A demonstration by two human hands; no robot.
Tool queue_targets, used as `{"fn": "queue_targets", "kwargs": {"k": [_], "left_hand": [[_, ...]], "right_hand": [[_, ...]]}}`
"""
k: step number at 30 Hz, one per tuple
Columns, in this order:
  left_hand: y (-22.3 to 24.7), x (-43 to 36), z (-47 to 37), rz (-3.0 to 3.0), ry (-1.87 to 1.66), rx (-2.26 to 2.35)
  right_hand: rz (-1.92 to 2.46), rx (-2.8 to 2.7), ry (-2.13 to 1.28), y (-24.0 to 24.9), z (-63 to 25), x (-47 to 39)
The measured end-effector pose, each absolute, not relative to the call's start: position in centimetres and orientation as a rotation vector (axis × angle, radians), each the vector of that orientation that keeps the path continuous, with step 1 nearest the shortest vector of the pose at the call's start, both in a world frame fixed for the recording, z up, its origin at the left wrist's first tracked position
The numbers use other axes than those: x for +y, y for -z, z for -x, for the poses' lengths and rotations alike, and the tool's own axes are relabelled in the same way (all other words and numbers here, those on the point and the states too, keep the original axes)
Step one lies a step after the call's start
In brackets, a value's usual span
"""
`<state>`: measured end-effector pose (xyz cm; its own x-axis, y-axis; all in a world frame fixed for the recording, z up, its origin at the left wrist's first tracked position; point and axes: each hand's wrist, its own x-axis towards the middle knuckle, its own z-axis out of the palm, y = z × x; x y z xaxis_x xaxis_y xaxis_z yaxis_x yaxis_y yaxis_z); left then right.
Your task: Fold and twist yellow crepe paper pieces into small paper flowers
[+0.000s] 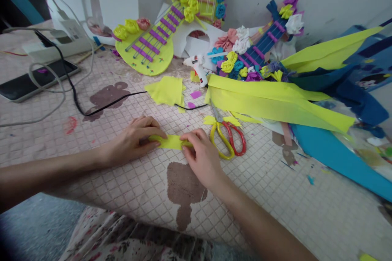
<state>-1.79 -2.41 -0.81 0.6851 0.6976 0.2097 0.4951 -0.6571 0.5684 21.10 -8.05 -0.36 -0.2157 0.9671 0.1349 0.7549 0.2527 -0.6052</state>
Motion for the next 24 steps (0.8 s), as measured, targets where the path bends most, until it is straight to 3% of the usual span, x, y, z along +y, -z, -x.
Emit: {"fn": "queue_targets", "kwargs": {"k": [13,24], "left_hand": [[0.5,-1.7,1.6,-2.401,-0.514,0.907],[-0.2,-2.0,-0.5,-2.550,-0.433,1.124]], "right_hand": [[1.687,-2.095,-0.360,0.9,-20.1,-7.4],[1.609,-2.105,-0.454,1.0,-20.7,-7.5]]}}
